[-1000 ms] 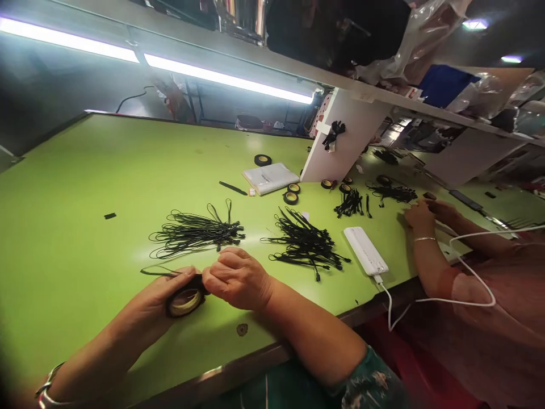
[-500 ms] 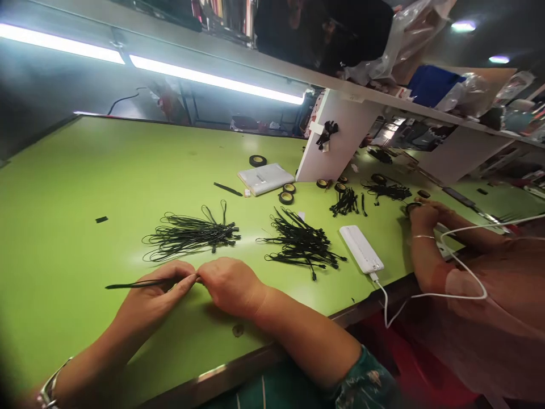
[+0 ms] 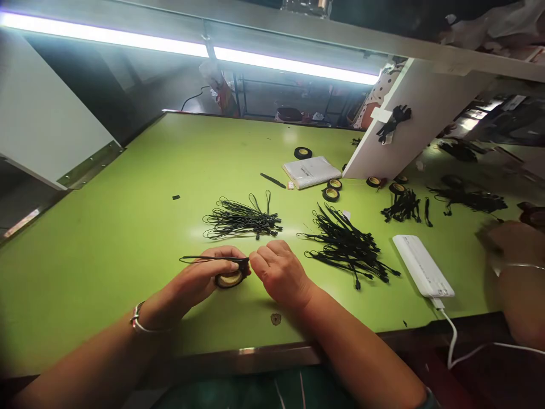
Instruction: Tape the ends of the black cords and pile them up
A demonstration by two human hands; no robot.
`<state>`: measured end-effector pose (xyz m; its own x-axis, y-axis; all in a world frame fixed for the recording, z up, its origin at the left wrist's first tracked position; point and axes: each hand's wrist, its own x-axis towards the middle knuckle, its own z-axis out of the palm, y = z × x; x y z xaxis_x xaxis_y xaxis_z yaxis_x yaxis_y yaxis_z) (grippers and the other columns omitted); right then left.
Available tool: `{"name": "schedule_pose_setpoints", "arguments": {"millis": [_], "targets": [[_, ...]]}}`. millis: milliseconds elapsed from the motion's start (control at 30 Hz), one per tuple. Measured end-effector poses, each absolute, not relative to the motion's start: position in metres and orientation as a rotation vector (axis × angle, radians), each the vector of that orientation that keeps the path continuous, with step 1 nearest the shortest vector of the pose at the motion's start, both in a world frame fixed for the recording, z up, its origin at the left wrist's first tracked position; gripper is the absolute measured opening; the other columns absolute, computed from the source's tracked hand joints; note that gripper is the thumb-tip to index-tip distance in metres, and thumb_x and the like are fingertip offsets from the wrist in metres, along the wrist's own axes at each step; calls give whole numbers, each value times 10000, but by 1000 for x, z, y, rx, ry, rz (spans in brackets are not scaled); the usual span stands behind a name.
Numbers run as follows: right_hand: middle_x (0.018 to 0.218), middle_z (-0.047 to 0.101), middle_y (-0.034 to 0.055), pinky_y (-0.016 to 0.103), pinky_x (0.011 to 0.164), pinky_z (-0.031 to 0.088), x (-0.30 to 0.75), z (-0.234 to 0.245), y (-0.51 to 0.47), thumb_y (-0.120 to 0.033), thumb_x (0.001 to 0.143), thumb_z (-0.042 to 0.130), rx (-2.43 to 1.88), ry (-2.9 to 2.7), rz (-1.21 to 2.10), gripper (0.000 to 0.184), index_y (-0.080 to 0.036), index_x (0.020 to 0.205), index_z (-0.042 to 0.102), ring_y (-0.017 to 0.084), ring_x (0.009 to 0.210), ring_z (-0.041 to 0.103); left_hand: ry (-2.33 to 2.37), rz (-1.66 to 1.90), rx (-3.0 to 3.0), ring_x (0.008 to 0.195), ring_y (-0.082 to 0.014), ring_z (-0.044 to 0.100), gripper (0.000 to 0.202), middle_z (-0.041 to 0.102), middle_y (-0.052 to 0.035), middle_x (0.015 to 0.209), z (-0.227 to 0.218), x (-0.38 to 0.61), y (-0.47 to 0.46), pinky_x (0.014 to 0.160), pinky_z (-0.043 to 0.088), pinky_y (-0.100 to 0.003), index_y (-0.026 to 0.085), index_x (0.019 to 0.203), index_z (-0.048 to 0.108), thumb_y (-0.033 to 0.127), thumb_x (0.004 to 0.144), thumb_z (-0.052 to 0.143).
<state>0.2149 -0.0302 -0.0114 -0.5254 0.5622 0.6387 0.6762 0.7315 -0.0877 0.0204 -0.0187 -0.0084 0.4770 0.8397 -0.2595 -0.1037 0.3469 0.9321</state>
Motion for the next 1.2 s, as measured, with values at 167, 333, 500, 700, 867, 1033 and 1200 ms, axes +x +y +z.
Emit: {"name": "schedule_pose_setpoints", "arguments": {"millis": [167, 333, 500, 700, 867, 1033, 1200], "targets": [[653, 548, 21, 320, 684, 365, 217, -15, -29, -83, 917, 460, -881, -2239, -377, 162, -174, 911, 594, 177, 676, 412, 872, 788, 999, 552, -105, 411, 205, 511, -6, 625, -8, 25, -22, 518, 304, -246, 138, 721, 640, 325, 805, 649], [600, 521, 11, 327, 673, 368, 212, -17, -30, -126, 927, 455, -954, -2237, -286, 204, -197, 793, 591, 177, 647, 433, 1017, 818, 1094, 561, -102, 400, 257, 505, 4, 636, -10, 26, -23, 522, 293, -238, 142, 726, 629, 382, 812, 660], [771, 646, 35, 297, 695, 431, 212, -9, -29, -241, 933, 492, -1166, -2138, 310, 159, -193, 844, 614, 165, 726, 557, 1099, 931, 1565, 695, -160, 498, 204, 580, -30, 709, -9, 25, -19, 657, 398, -274, 167, 717, 662, 314, 850, 612], [560, 544, -44, 234, 546, 400, 213, 3, -30, -274, 955, 454, -1184, -1924, 1204, 321, -190, 665, 564, 101, 525, 501, 984, 1025, 1900, 808, -198, 558, 157, 623, -73, 845, -12, 25, -18, 774, 451, -320, 195, 783, 663, 253, 886, 561], [570, 540, -37, 239, 544, 384, 219, 0, -28, -274, 923, 518, -1130, -1881, 1198, 253, -177, 713, 622, 109, 542, 494, 871, 972, 1893, 878, -200, 595, 125, 655, -82, 950, -6, 21, -14, 822, 467, -325, 203, 953, 694, 243, 852, 632], [553, 529, -1, 311, 651, 344, 222, -8, -27, -158, 911, 487, -1029, -2217, 70, 230, -183, 756, 654, 145, 592, 425, 907, 792, 1510, 787, -187, 607, 152, 685, -78, 872, -10, 17, -13, 719, 467, -303, 169, 904, 700, 296, 833, 657], [551, 538, -2, 327, 679, 338, 226, -11, -28, -101, 891, 528, -950, -2204, -413, 143, -162, 924, 653, 153, 595, 405, 817, 732, 1144, 700, -156, 580, 185, 677, -87, 824, -4, 17, -19, 623, 420, -267, 132, 886, 657, 304, 821, 674]]}}
